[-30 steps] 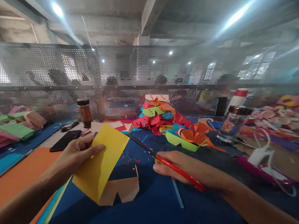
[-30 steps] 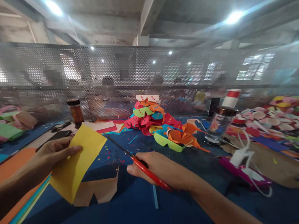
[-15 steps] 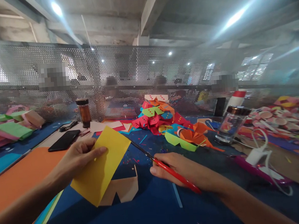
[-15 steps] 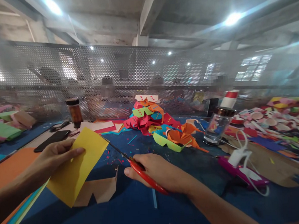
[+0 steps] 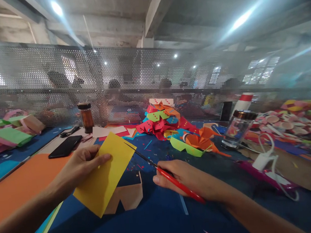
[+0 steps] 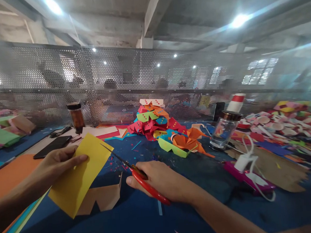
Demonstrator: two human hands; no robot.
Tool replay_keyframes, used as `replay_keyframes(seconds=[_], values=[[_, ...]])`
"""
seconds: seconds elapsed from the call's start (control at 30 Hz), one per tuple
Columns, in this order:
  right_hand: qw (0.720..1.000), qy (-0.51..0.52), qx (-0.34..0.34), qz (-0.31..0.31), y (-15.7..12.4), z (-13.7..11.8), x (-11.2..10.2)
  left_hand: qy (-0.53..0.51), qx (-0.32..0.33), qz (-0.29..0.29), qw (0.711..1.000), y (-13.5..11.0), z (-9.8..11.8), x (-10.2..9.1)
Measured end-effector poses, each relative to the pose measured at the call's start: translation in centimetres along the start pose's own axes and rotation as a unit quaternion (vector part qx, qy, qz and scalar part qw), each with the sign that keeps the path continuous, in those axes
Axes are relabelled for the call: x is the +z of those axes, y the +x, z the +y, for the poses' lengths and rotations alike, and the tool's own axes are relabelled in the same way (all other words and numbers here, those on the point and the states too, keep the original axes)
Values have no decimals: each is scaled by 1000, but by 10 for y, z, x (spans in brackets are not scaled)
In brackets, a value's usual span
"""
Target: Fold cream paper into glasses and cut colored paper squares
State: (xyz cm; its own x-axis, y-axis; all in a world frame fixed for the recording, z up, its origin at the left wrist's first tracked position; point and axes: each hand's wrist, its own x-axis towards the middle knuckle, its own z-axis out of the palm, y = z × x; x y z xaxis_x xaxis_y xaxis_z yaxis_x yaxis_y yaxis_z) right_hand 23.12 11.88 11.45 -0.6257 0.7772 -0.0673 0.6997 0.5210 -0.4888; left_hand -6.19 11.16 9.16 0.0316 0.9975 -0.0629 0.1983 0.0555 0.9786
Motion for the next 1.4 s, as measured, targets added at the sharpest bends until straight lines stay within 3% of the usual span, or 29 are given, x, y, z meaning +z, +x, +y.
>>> replay_keyframes(seconds=[1.4], values=[[1000,-4,-1,10,1,2,2,25,-5,0,1000,-3,1,6]])
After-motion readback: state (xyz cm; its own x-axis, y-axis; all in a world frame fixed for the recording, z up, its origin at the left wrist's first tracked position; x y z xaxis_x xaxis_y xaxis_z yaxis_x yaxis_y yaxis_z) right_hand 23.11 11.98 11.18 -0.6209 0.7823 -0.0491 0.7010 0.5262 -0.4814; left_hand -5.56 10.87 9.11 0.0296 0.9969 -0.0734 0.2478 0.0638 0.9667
